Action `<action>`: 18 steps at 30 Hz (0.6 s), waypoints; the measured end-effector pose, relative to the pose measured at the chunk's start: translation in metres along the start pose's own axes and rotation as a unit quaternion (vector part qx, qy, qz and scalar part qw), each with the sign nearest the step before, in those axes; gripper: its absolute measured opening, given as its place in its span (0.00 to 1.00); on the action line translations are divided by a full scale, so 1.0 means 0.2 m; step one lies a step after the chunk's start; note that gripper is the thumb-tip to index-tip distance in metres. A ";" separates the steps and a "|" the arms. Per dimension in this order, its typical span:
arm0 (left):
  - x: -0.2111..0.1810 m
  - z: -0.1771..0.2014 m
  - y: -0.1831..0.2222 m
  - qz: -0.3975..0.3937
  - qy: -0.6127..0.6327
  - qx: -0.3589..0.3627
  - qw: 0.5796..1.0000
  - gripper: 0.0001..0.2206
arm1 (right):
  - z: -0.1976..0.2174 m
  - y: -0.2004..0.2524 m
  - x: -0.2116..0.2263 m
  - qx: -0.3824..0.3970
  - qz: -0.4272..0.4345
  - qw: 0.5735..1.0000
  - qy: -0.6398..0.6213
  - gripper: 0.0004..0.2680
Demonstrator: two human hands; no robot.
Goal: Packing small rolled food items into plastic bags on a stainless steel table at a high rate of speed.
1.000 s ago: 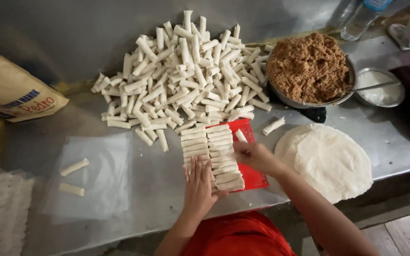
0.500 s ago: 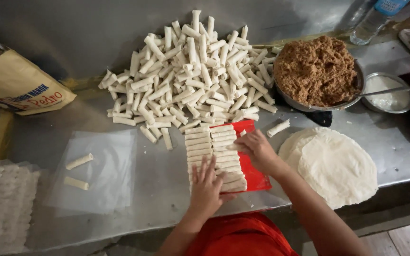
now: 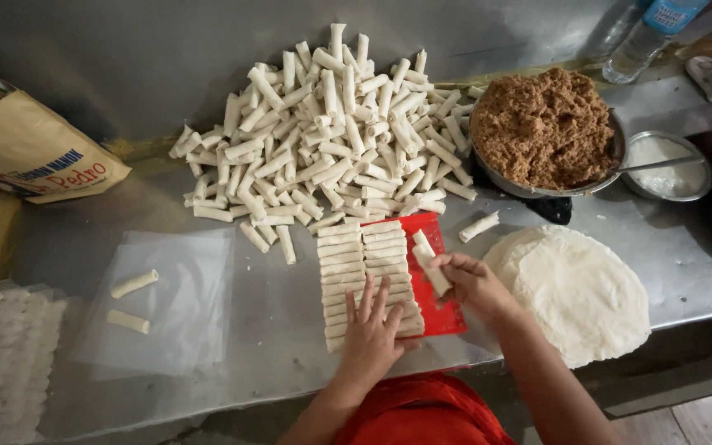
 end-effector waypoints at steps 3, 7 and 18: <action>-0.02 -0.03 -0.01 0.011 0.009 -0.021 1.000 0.26 | 0.03 -0.06 -0.08 0.045 0.025 0.996 0.077 0.10; 0.03 -0.09 0.00 0.007 0.043 -0.022 0.999 0.19 | 0.02 -0.12 -0.10 0.107 0.253 0.897 0.345 0.18; 0.04 0.03 0.05 0.075 0.012 -0.085 0.993 0.46 | -0.11 -0.28 -0.19 0.233 0.226 0.745 0.583 0.11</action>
Point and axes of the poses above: each hand's wrist, its own y-axis away from the middle knuckle, its own z-axis out of the back of the hand, x = y × z, the point moved 1 cm from there along -y, towards the middle knuckle, and after that the axes turned 11 degrees about y, right-handed, at the moved point
